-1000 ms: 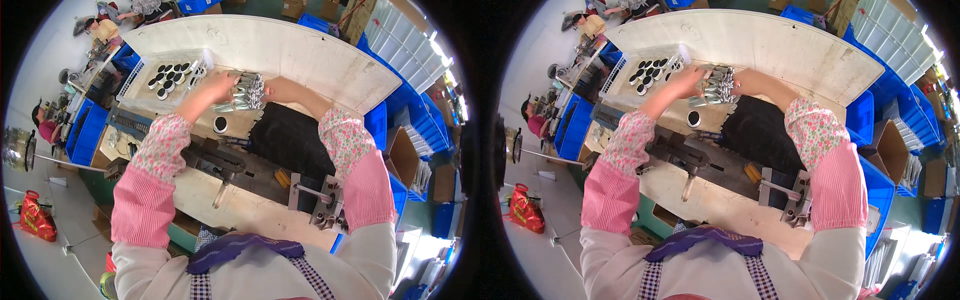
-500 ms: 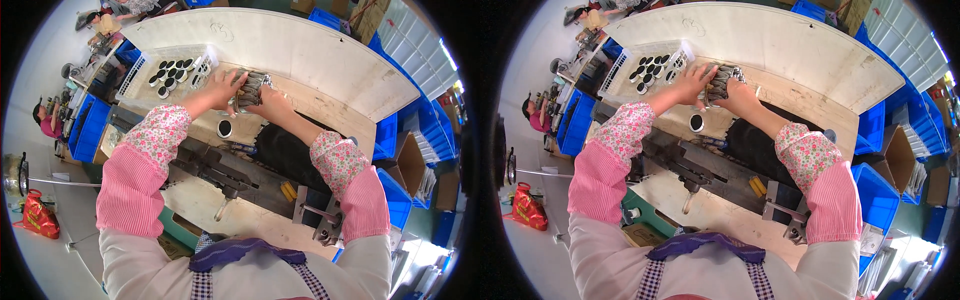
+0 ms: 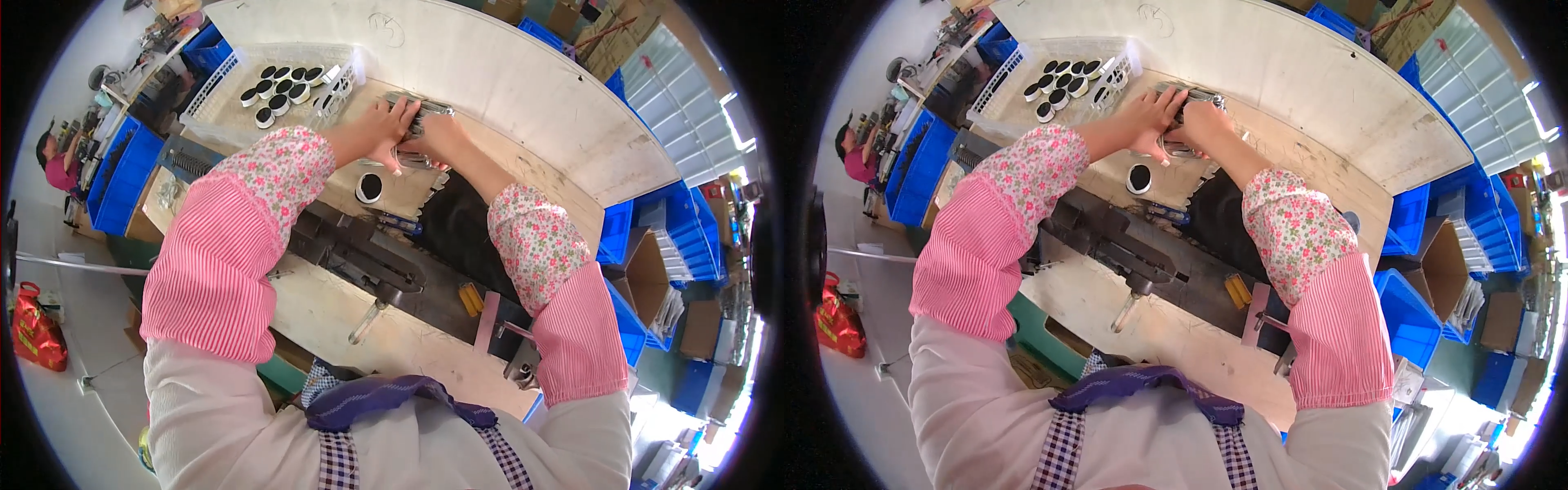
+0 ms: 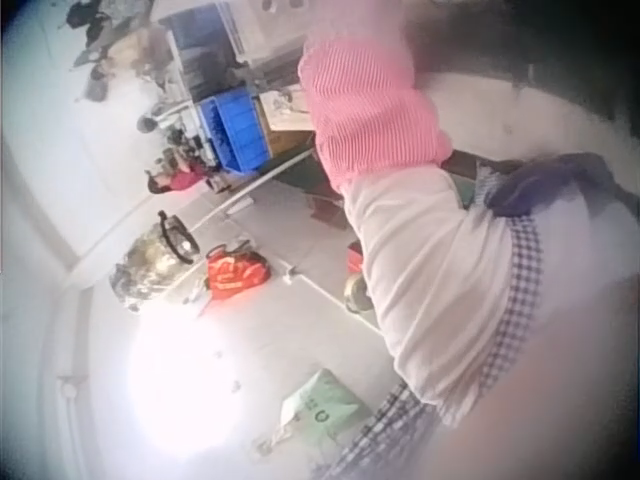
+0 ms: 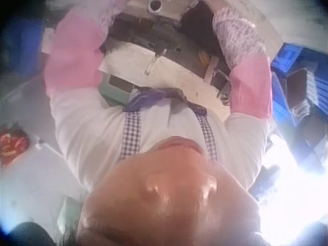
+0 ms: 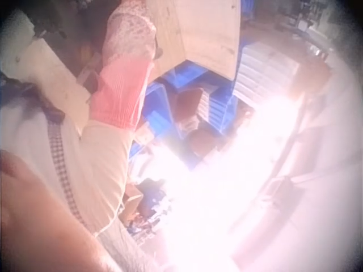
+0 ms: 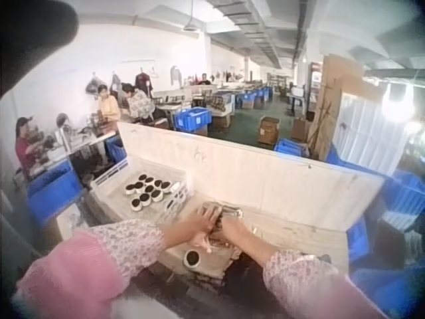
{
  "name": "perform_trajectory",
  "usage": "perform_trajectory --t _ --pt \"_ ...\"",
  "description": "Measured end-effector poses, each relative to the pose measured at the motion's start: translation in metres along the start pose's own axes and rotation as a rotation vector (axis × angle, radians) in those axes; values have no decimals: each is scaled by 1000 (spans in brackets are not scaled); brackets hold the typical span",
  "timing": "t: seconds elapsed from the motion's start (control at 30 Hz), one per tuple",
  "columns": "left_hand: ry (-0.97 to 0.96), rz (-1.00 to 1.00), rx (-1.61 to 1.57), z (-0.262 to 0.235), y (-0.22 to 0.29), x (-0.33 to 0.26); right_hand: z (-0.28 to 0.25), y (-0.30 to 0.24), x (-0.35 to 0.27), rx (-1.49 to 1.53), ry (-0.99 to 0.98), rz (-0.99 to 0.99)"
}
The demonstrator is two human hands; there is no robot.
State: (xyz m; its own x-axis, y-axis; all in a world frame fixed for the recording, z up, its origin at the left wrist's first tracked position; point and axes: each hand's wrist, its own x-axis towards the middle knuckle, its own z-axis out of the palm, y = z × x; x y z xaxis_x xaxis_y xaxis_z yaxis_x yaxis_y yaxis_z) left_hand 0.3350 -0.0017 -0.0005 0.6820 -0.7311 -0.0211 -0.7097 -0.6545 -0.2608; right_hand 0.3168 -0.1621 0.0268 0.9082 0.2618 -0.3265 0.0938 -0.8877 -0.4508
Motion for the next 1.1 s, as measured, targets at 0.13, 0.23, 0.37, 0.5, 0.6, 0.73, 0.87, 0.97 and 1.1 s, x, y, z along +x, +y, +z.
perform_trajectory --t 0.13,0.23,0.37,0.5,0.6,0.73,0.87,0.97,1.1 --pt "-45 33 -19 -7 0 -5 13 5 -2 -206 219 -135" --pt "-54 62 -107 -13 -9 -8 15 8 -8 -302 215 -135" --pt "40 -89 -207 22 -63 -27 8 -3 -10 -274 155 -204" --pt "-191 -670 -1286 -13 -51 -30 -7 42 -35 -240 369 -288" --pt "-16 -983 -1403 18 -46 -37 7 50 -34 -462 599 -367" --pt "58 -904 -1290 50 -46 -38 31 49 -20 -344 501 -316" --pt "19 -947 -1247 46 -37 -31 39 63 -15 -262 505 -293" --pt "35 -1004 -1363 46 -34 -32 45 70 -11 -250 513 -315" --pt "133 -1071 -1633 59 -46 -41 55 62 -2 -269 578 -332"
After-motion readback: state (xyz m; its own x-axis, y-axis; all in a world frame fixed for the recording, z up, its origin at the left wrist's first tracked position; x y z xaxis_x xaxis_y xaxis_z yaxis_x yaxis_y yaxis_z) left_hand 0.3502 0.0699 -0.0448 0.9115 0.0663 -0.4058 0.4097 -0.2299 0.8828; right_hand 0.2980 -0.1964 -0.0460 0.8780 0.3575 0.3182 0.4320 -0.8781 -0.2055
